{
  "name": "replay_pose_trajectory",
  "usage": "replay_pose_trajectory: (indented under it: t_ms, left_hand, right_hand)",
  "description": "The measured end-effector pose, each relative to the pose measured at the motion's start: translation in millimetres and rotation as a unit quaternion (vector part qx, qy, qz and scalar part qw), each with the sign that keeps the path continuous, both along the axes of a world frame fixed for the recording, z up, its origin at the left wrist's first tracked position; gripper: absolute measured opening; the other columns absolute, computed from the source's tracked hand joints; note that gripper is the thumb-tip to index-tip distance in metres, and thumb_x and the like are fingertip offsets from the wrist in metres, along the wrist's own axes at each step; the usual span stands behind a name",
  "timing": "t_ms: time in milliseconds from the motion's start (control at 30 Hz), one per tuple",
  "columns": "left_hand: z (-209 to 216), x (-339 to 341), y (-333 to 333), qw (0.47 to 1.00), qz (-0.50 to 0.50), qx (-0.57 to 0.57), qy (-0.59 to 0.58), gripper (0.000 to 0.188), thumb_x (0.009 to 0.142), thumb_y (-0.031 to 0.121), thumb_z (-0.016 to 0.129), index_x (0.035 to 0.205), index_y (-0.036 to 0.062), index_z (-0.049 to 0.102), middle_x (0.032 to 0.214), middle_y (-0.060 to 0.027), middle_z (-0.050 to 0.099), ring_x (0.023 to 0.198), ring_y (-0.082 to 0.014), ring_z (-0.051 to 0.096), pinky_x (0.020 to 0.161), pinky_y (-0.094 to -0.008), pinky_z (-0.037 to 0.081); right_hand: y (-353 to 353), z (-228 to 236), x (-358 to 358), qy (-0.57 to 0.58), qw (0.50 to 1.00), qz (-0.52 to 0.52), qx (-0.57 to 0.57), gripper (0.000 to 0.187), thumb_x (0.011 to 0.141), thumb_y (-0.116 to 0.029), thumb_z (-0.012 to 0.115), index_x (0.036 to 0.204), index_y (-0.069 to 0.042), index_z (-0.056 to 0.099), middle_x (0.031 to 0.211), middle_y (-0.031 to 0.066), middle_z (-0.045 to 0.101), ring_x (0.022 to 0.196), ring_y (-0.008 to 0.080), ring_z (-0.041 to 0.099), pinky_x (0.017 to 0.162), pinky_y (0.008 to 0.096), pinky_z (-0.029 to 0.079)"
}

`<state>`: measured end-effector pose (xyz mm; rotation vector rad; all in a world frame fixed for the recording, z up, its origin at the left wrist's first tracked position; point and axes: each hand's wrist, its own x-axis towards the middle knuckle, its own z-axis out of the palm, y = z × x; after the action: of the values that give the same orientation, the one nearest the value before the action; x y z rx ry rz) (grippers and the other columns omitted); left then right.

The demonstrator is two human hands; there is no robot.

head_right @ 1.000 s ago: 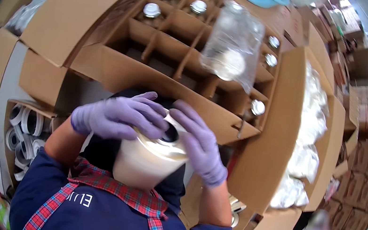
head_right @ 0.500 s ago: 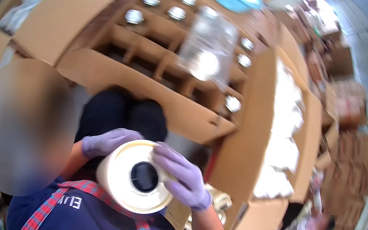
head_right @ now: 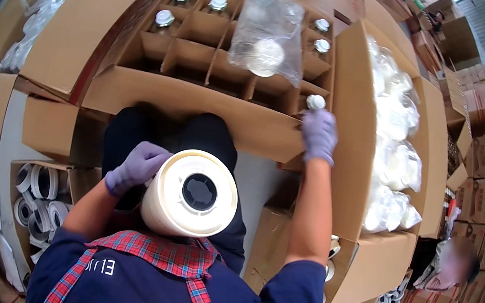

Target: The person assembles white thermos-style containers by inserting black rubber seals, screwing on lids, and placing each unit into a plastic bag. The person then places the packaged units into a cardboard box with dividers.

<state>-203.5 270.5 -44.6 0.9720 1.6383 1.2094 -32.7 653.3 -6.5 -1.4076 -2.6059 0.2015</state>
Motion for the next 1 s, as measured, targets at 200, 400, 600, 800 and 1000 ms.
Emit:
replay_pose_trajectory:
  t_ms: [200, 400, 600, 800, 1000]
  left_hand:
    - [-14.5, -10.1, 28.9, 0.980, -0.150, -0.002, -0.129, 0.033, 0.096, 0.031, 0.068, 0.096, -0.0011, 0.078, 0.067, -0.0018, 0.069, 0.061, -0.0030, 0.057, 0.057, -0.0223, 0.047]
    - [-4.6, -1.9, 50.7, 0.964, -0.216, 0.004, -0.155, 0.036, 0.096, 0.033, 0.069, 0.092, -0.0020, 0.077, 0.062, -0.0007, 0.066, 0.060, -0.0011, 0.052, 0.053, -0.0258, 0.044]
    - [14.0, 20.3, 23.7, 0.987, -0.084, 0.079, 0.114, 0.035, 0.093, 0.026, 0.068, 0.073, -0.0023, 0.070, 0.059, -0.0137, 0.063, 0.057, -0.0251, 0.064, 0.053, -0.0348, 0.047]
    - [37.5, 60.0, -43.0, 0.905, 0.034, 0.128, 0.404, 0.028, 0.090, 0.016, 0.066, 0.109, -0.0051, 0.069, 0.073, -0.0133, 0.060, 0.063, -0.0266, 0.061, 0.055, -0.0363, 0.048]
    - [25.3, 21.0, -20.6, 0.966, -0.031, 0.089, 0.240, 0.021, 0.092, 0.019, 0.066, 0.101, 0.0029, 0.076, 0.087, -0.0131, 0.075, 0.070, -0.0204, 0.070, 0.065, -0.0308, 0.056]
  right_hand:
    - [-150.0, 109.7, 28.5, 0.227, 0.830, 0.505, -0.071, 0.017, 0.092, -0.003, 0.058, 0.109, -0.002, 0.061, 0.109, 0.0147, 0.068, 0.099, 0.0258, 0.069, 0.086, 0.0344, 0.055]
    - [-214.6, 132.4, 38.4, 0.084, 0.715, 0.690, 0.067, 0.024, 0.076, -0.017, 0.072, 0.097, -0.008, 0.068, 0.103, 0.0128, 0.061, 0.100, 0.0300, 0.065, 0.092, 0.0430, 0.058]
    - [-222.2, 126.3, 45.2, -0.013, 0.748, 0.663, -0.030, 0.020, 0.080, -0.021, 0.069, 0.094, -0.008, 0.061, 0.080, 0.0049, 0.057, 0.065, 0.0225, 0.061, 0.051, 0.0380, 0.050]
    - [-227.1, 80.3, 71.6, 0.088, 0.901, 0.280, -0.319, 0.014, 0.094, -0.015, 0.064, 0.102, -0.004, 0.060, 0.085, 0.0142, 0.064, 0.076, 0.0337, 0.067, 0.068, 0.0409, 0.054]
    - [-209.1, 168.4, 68.6, 0.068, 0.864, 0.072, -0.494, 0.016, 0.097, -0.013, 0.063, 0.107, -0.002, 0.059, 0.089, 0.0139, 0.068, 0.083, 0.0288, 0.071, 0.075, 0.0394, 0.057]
